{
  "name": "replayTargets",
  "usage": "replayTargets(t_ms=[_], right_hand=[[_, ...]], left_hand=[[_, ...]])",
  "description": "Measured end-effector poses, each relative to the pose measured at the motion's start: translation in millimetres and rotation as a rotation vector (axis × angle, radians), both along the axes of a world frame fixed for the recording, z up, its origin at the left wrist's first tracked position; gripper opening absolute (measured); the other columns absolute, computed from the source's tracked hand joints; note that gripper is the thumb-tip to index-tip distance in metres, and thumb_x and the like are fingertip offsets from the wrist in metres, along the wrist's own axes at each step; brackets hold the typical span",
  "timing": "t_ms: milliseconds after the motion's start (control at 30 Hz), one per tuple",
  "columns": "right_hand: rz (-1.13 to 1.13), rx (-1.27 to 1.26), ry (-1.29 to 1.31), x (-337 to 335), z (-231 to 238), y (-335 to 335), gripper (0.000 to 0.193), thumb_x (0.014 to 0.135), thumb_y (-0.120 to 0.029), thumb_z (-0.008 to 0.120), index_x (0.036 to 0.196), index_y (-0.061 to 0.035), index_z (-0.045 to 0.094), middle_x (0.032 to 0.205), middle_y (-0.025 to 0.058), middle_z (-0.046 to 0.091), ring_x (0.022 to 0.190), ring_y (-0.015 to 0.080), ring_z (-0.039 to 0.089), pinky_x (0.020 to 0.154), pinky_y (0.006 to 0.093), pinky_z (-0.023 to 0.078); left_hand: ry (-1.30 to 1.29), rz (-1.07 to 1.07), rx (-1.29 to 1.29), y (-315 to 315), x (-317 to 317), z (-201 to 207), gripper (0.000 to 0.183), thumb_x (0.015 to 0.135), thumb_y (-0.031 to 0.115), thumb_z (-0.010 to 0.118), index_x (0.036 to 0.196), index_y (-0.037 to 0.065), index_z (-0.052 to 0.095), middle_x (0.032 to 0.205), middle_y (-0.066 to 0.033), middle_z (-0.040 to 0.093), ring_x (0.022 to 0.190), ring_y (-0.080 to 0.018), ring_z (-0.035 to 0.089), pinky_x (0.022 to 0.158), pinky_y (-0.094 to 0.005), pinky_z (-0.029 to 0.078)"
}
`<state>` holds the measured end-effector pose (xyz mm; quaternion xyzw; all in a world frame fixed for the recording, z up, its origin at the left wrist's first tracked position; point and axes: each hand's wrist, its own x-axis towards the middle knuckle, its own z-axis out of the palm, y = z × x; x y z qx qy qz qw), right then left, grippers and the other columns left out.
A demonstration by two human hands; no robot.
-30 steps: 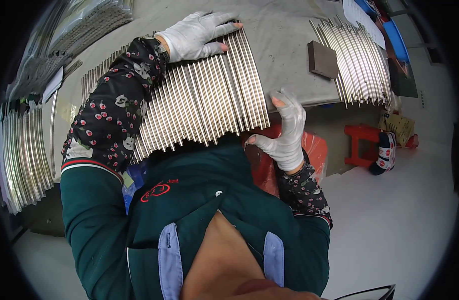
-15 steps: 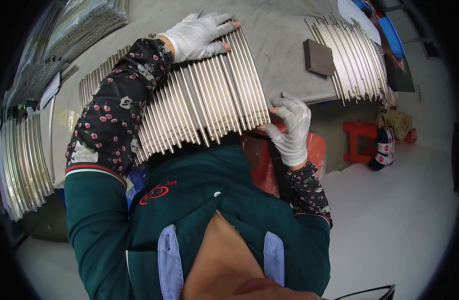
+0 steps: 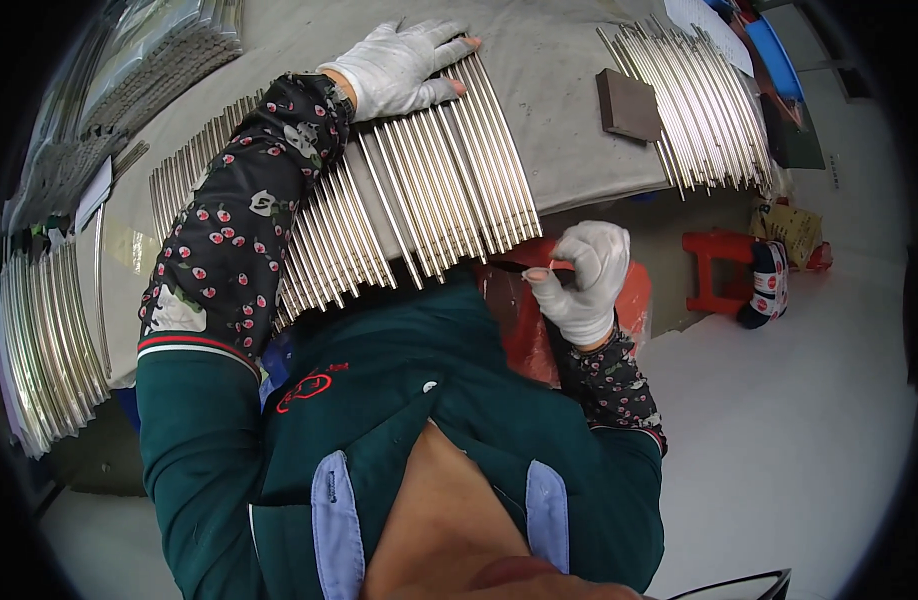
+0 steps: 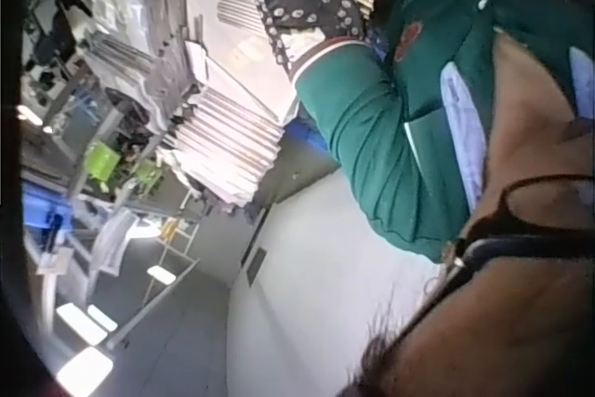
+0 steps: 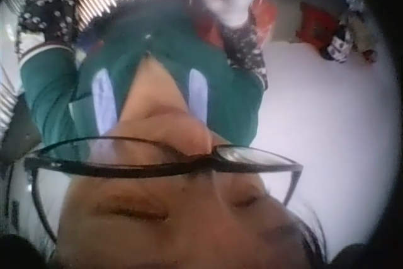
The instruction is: The person sands thin metal rods with a sanding block, then organizes them into packaging sleeves on a work table.
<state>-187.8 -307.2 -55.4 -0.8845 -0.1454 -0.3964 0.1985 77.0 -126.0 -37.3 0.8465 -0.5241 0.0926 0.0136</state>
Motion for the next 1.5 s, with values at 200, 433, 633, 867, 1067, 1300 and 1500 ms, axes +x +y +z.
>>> replayTargets(t_ms=[200, 433, 633, 867, 1067, 1300, 1500], right_hand=[[0.368, 0.093, 0.385, -6.6, 4.9, 28.5, 0.017, 0.080, -0.024, 0.067, 0.076, -0.0089, 0.060, 0.069, 0.0044, 0.061, 0.063, 0.0266, 0.059, 0.057, 0.0399, 0.044], [0.424, 0.135, 0.644, -7.1, 15.5, 28.4, 0.009, 0.073, -0.007, 0.070, 0.079, -0.0075, 0.064, 0.077, 0.0060, 0.066, 0.070, 0.0262, 0.064, 0.066, 0.0386, 0.050], [0.595, 0.165, 0.630, 4.9, 9.1, 54.7, 0.024, 0.074, -0.010, 0.071, 0.097, -0.0056, 0.068, 0.081, 0.0079, 0.068, 0.074, 0.0276, 0.066, 0.067, 0.0370, 0.052], [0.547, 0.248, 0.662, 0.1, 13.6, 41.9, 0.011, 0.075, -0.014, 0.069, 0.083, -0.0069, 0.068, 0.072, 0.0099, 0.066, 0.068, 0.0286, 0.064, 0.065, 0.0395, 0.051], [0.317, 0.306, 0.593, -3.5, 11.5, 4.6, 0.008, 0.073, -0.010, 0.070, 0.080, -0.0061, 0.068, 0.071, 0.0111, 0.065, 0.067, 0.0305, 0.064, 0.062, 0.0384, 0.051], [0.280, 0.219, 0.592, 4.3, 16.9, -4.1, 0.005, 0.073, -0.010, 0.070, 0.076, -0.0064, 0.068, 0.064, 0.0113, 0.062, 0.059, 0.0308, 0.061, 0.059, 0.0382, 0.049], [0.260, 0.262, 0.547, -3.3, 2.6, -12.6, 0.012, 0.071, -0.010, 0.073, 0.082, -0.0061, 0.069, 0.073, 0.0098, 0.067, 0.065, 0.0300, 0.063, 0.065, 0.0380, 0.051]], left_hand=[[-0.002, -0.002, -0.012, -6.9, 0.3, -0.4, 0.063, 0.098, 0.049, 0.042, 0.149, 0.015, 0.032, 0.152, -0.0134, 0.033, 0.141, -0.0283, 0.032, 0.116, -0.0511, 0.022], [0.025, 0.001, -0.023, -9.5, -1.7, -0.8, 0.063, 0.098, 0.048, 0.043, 0.150, 0.015, 0.032, 0.152, -0.0138, 0.033, 0.141, -0.0285, 0.032, 0.116, -0.0504, 0.022], [0.030, 0.030, -0.010, -16.6, -3.2, 3.2, 0.062, 0.098, 0.047, 0.043, 0.149, 0.014, 0.032, 0.152, -0.0148, 0.033, 0.140, -0.0294, 0.033, 0.115, -0.0494, 0.023], [0.014, -0.025, -0.039, -18.3, -5.6, 7.0, 0.062, 0.098, 0.048, 0.043, 0.148, 0.013, 0.034, 0.152, -0.0143, 0.032, 0.141, -0.0308, 0.031, 0.115, -0.0509, 0.023], [0.006, -0.173, 0.001, -11.1, -29.1, 24.3, 0.060, 0.098, 0.046, 0.042, 0.149, 0.015, 0.034, 0.154, -0.0134, 0.030, 0.144, -0.0312, 0.025, 0.115, -0.0562, 0.019], [-0.018, -0.192, 0.093, -15.3, -30.6, 8.1, 0.055, 0.100, 0.034, 0.040, 0.150, 0.014, 0.031, 0.157, -0.0115, 0.024, 0.146, -0.0305, 0.019, 0.114, -0.0555, 0.020], [-0.061, -0.183, 0.078, -37.0, -29.9, 3.7, 0.056, 0.100, 0.038, 0.041, 0.149, 0.014, 0.032, 0.156, -0.0110, 0.028, 0.145, -0.0301, 0.023, 0.113, -0.0533, 0.024]])
